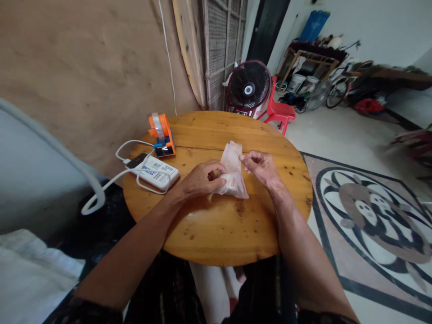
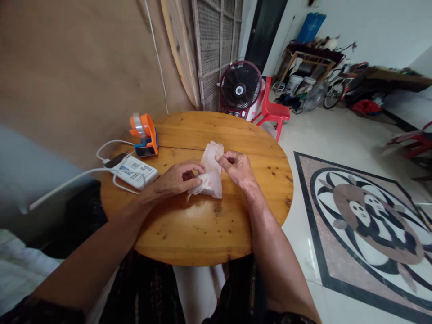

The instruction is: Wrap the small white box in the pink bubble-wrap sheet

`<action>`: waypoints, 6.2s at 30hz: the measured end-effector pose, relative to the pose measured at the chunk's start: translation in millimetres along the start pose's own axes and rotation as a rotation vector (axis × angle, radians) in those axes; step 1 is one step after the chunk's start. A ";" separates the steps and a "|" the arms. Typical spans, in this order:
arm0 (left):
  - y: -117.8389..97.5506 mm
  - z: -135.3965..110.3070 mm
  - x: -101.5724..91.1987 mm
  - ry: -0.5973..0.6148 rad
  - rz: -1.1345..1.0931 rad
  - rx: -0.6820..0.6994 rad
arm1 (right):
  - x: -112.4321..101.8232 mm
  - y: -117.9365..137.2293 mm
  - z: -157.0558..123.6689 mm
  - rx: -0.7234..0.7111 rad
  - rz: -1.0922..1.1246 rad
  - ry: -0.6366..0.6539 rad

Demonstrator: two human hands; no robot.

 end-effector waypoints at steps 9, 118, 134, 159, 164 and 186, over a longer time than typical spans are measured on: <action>-0.1 1.2 1.4 0.004 0.033 0.030 | 23.6 -3.0 -9.2 0.018 -0.231 0.248; 23.1 -0.9 -23.5 -0.381 0.710 -0.106 | 17.4 -7.5 -31.1 0.436 0.097 0.678; -8.7 -1.8 -13.0 -0.150 0.655 0.103 | 33.3 -7.6 -29.6 0.329 0.160 0.618; 3.2 -6.2 15.4 0.274 0.577 0.137 | -37.8 -15.0 -42.0 0.273 -0.275 0.360; -1.6 -7.5 12.8 0.260 0.552 0.152 | -90.8 -24.7 -61.4 0.218 -0.499 0.093; 10.1 -8.0 14.5 0.288 0.580 0.122 | 47.4 -3.1 -21.2 -0.057 -0.832 0.285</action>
Point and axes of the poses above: each hand's wrist, its own z-axis towards the middle knuckle, its own x-axis out of the palm, y = z × x, the point moved 7 cm from there along z, towards the middle knuckle, and after that the axes turned 9 degrees about z, right-handed, at the moved point
